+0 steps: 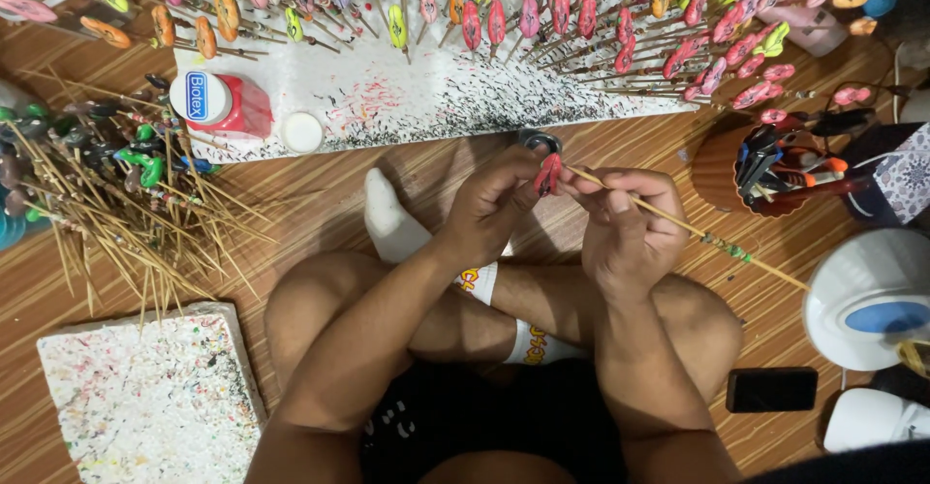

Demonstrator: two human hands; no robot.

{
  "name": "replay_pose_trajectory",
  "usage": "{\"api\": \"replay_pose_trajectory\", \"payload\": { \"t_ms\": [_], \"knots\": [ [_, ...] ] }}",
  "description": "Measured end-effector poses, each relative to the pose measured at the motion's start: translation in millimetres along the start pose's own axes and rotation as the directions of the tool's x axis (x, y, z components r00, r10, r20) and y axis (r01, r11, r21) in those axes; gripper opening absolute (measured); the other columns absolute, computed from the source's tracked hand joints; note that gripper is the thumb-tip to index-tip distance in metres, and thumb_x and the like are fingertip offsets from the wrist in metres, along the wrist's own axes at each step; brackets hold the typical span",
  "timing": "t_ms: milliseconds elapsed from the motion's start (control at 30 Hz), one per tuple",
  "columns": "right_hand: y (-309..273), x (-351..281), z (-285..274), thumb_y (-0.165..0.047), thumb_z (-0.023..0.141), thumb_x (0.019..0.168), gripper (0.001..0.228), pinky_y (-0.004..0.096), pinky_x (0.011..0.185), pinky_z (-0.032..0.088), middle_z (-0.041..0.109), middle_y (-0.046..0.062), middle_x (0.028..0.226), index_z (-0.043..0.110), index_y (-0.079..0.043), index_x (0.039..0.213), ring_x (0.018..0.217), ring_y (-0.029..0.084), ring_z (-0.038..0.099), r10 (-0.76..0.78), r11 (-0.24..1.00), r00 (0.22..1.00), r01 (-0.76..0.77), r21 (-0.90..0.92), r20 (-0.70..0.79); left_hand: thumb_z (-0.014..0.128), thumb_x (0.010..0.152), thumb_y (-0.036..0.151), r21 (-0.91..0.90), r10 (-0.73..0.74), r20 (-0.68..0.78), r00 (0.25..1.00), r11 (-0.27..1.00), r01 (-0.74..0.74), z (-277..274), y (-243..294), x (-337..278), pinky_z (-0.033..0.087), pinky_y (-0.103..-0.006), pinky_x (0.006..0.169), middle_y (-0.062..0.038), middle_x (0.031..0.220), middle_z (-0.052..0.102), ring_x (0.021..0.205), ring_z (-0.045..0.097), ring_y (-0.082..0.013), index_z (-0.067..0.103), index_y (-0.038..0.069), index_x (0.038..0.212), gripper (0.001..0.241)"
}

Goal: Painting and decorating small frog-shaped fishing lures attached to sticks

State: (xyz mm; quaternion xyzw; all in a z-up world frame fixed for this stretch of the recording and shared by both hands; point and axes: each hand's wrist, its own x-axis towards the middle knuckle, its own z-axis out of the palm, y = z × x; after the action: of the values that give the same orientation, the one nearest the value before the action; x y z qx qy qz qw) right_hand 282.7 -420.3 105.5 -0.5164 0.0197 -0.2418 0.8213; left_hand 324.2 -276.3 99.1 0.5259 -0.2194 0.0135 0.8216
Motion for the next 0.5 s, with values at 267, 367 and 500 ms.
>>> {"api": "replay_pose_trajectory", "payload": {
  "t_ms": [267, 367, 500],
  "knots": [
    [4, 2, -10, -0.003, 0.063, 0.094, 0.017, 0.055, 0.084, 0.066, 0.067, 0.035, 0.085, 0.055, 0.011, 0.100, 0.095, 0.047, 0.075, -0.009, 1.000, 1.000, 0.008, 0.019, 0.021, 0.061, 0.105, 0.014, -0.001, -0.001, 0.005, 1.000, 1.000, 0.001, -3, -7, -3, 0.041, -0.0498, 0.114, -0.009, 0.095, 0.062, 0.099, 0.062, -0.0201, 0.070, 0.003, 0.100, 0.015],
    [6, 5, -8, -0.003, 0.064, 0.094, 0.017, 0.054, 0.083, 0.067, 0.067, 0.033, 0.083, 0.055, 0.010, 0.099, 0.092, 0.045, 0.076, -0.029, 0.999, 0.999, 0.029, 0.014, 0.041, 0.060, 0.105, 0.014, -0.004, -0.013, 0.007, 1.000, 1.000, 0.013, -3, -6, -3, 0.041, -0.0505, 0.114, -0.009, 0.093, 0.060, 0.098, 0.061, -0.0199, 0.069, 0.003, 0.098, 0.016],
    [6, 5, -5, -0.004, 0.063, 0.093, 0.014, 0.048, 0.082, 0.067, 0.067, 0.029, 0.080, 0.056, 0.007, 0.096, 0.090, 0.040, 0.076, -0.049, 0.999, 0.997, 0.049, 0.006, 0.066, 0.060, 0.105, 0.015, -0.002, -0.011, 0.011, 1.000, 1.000, 0.011, -3, -3, -1, 0.043, -0.0493, 0.112, -0.009, 0.091, 0.058, 0.093, 0.058, -0.0193, 0.068, 0.002, 0.097, 0.017]
  ]
}}
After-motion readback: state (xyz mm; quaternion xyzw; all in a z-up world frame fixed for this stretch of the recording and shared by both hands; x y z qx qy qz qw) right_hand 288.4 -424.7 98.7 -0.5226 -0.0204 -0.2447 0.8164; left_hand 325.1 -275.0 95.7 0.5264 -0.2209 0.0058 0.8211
